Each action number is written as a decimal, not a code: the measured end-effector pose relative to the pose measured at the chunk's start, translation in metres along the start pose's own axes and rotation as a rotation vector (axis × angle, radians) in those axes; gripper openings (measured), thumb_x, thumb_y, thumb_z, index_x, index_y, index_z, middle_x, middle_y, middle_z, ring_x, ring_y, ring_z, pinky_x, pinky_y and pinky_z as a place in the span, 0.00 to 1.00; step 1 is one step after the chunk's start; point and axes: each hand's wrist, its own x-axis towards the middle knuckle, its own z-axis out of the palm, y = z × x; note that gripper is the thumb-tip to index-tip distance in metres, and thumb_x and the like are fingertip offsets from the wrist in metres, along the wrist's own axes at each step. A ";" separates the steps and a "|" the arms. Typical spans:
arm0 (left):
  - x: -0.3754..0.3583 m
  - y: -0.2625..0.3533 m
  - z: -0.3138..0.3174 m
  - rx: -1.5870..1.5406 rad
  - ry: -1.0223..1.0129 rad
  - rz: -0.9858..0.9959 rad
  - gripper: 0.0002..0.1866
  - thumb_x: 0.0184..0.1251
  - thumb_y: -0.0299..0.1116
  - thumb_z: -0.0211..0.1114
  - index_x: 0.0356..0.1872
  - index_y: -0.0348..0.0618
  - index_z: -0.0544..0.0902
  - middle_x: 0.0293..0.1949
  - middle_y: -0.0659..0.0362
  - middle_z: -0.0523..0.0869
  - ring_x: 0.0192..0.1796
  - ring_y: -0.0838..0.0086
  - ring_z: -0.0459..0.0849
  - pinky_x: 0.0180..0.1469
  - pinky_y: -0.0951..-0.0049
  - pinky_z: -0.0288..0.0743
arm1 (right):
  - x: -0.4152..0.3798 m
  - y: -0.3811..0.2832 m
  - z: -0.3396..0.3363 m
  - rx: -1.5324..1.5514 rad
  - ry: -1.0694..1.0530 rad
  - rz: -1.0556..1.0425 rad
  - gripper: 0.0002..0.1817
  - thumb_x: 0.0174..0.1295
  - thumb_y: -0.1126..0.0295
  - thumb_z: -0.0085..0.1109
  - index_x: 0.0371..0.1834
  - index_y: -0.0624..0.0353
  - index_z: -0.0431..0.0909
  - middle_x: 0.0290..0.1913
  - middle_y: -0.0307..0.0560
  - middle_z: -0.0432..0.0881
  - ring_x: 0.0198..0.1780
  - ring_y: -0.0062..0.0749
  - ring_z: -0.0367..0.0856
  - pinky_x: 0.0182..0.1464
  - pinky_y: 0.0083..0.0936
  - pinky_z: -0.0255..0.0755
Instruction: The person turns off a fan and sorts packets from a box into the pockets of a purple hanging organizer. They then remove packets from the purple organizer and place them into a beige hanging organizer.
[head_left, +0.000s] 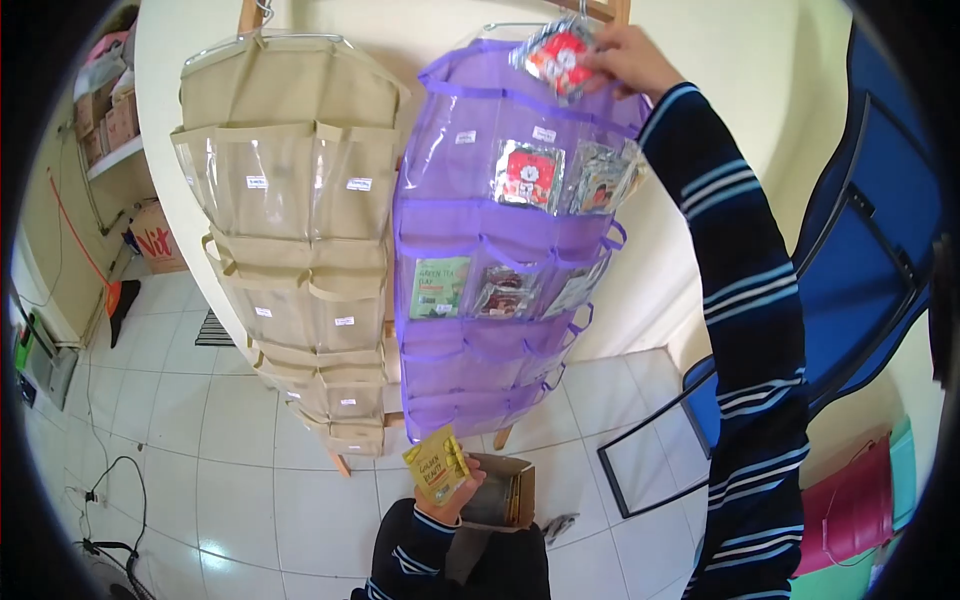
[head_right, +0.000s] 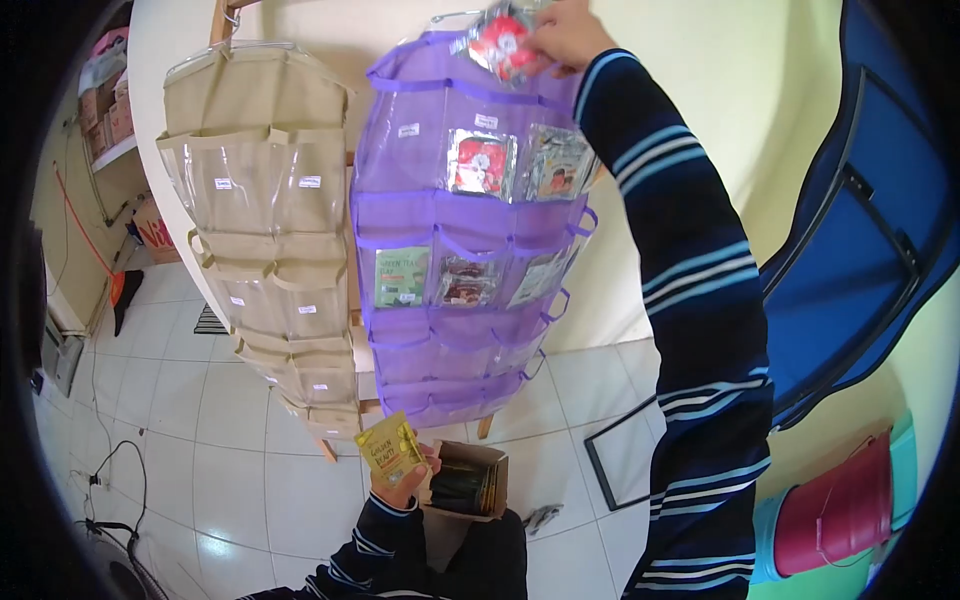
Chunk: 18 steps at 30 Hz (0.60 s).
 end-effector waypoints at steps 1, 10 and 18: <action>-0.001 0.002 0.001 -0.005 0.024 -0.017 0.24 0.45 0.20 0.60 0.47 0.35 0.64 0.35 0.53 0.75 0.38 0.69 0.76 0.42 0.72 0.72 | 0.004 -0.003 0.002 -0.010 0.000 -0.009 0.11 0.50 0.65 0.53 0.34 0.60 0.71 0.27 0.42 0.76 0.29 0.21 0.78 0.20 0.11 0.61; 0.002 -0.018 -0.025 -0.001 -0.023 -0.095 0.27 0.46 0.25 0.63 0.49 0.38 0.61 0.36 0.53 0.74 0.36 0.68 0.77 0.40 0.70 0.73 | 0.017 -0.026 0.002 -0.293 -0.371 0.344 0.08 0.44 0.70 0.57 0.29 0.60 0.74 0.20 0.38 0.73 0.17 0.16 0.70 0.14 0.12 0.51; 0.003 -0.018 -0.020 -0.017 -0.017 -0.091 0.27 0.46 0.25 0.62 0.49 0.38 0.62 0.36 0.52 0.73 0.37 0.67 0.77 0.41 0.70 0.73 | 0.046 -0.020 0.040 -0.818 -0.724 0.025 0.06 0.37 0.69 0.61 0.20 0.58 0.78 0.09 0.33 0.67 0.14 0.18 0.66 0.18 0.19 0.59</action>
